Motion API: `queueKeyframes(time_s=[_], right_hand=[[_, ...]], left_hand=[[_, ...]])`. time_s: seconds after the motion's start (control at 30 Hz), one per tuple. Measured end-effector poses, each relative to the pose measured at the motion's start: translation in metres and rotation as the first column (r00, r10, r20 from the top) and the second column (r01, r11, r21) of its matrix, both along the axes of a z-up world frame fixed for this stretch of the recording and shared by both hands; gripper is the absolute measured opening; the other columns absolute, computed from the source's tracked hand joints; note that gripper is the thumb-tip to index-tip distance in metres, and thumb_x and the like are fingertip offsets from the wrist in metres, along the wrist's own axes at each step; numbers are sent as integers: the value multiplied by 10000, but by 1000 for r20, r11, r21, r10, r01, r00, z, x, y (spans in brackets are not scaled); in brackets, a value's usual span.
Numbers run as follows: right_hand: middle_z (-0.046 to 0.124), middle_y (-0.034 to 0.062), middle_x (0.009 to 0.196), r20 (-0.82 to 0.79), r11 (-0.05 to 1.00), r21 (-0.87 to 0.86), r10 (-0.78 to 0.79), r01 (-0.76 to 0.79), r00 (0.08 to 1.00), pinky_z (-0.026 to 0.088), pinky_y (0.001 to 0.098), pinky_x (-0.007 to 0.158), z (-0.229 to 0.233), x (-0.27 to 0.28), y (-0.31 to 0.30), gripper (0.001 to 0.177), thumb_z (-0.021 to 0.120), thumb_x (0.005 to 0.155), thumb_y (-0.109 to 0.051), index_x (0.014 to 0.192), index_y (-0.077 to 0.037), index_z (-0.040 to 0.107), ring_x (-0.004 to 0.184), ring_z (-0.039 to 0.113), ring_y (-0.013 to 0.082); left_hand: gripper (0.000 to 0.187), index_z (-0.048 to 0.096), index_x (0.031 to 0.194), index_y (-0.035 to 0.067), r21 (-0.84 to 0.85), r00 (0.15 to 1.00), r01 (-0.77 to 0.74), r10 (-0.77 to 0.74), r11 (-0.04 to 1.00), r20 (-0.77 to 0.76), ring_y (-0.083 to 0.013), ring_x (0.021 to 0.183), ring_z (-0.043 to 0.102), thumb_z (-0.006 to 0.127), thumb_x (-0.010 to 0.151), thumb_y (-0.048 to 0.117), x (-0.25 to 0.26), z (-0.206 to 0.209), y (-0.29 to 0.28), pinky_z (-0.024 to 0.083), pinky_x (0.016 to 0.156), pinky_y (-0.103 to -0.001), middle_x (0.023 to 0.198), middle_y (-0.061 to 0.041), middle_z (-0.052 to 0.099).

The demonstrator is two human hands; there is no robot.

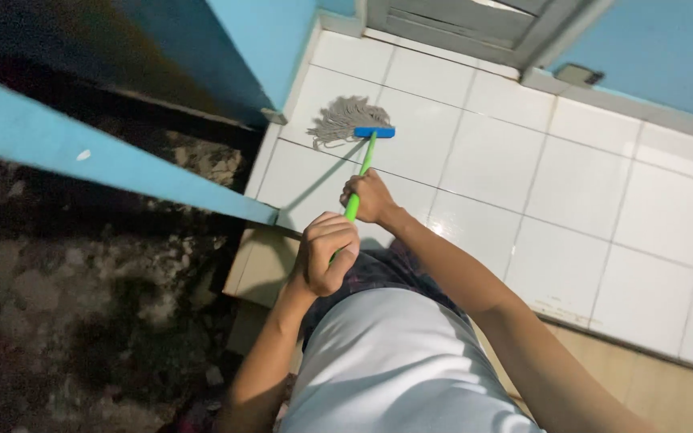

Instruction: Mopping a tiled floor in an entryway area.

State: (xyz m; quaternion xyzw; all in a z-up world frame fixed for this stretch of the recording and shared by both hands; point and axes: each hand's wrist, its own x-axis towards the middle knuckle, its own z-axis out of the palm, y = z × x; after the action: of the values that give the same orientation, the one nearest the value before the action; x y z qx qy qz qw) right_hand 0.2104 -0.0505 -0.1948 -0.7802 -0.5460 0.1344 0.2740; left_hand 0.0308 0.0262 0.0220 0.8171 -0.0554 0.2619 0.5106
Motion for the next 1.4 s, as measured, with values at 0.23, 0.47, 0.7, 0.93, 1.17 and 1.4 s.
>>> queueKeyframes(time_s=[0.23,0.47,0.7,0.93,1.17,1.4], right_hand=[[694,126,754,7,946,80,-316,314,949,385,456,772,1,56,-89,183,661,809,-218,703,-73,696,727,614,342],[703,123,785,61,757,27,-653,653,755,370,457,805,-4,112,-166,211,680,840,-237,717,-67,702,767,629,330],[689,207,888,97,614,-52,-782,788,616,434,549,861,-75,203,-209,294,698,928,-281,813,-12,720,915,630,408],[651,286,849,7,708,-95,-702,700,712,487,534,813,-93,250,-114,325,714,935,-269,789,21,705,850,622,456],[624,258,826,-262,848,168,-454,503,852,448,525,821,-60,194,17,285,654,951,-194,758,16,656,864,578,443],[625,184,981,-239,990,-92,-127,108,963,342,690,988,-31,144,89,305,656,964,-271,779,-31,633,1063,586,427]], left_hand=[[197,530,712,6,-34,964,266,-266,963,4,-358,739,597,563,827,164,81,-8,-25,471,774,-420,738,-146,595],[205,511,663,13,-164,865,490,-501,856,-31,-301,714,577,530,813,151,179,-58,-56,443,801,-407,701,-119,593],[344,421,558,23,-656,840,360,-537,663,-82,-212,669,528,436,880,145,279,-170,-84,464,722,-350,683,-117,558],[361,380,551,2,-729,920,192,-380,657,-100,-192,575,428,453,890,105,293,-125,-6,376,601,-326,599,-119,486],[380,355,579,54,-425,982,-11,-71,905,-176,-165,602,487,447,940,131,212,-53,49,342,744,-322,602,-37,483],[266,480,638,38,-27,924,-357,349,934,-159,-207,695,556,467,892,117,143,-58,36,281,821,-378,685,-54,570]])
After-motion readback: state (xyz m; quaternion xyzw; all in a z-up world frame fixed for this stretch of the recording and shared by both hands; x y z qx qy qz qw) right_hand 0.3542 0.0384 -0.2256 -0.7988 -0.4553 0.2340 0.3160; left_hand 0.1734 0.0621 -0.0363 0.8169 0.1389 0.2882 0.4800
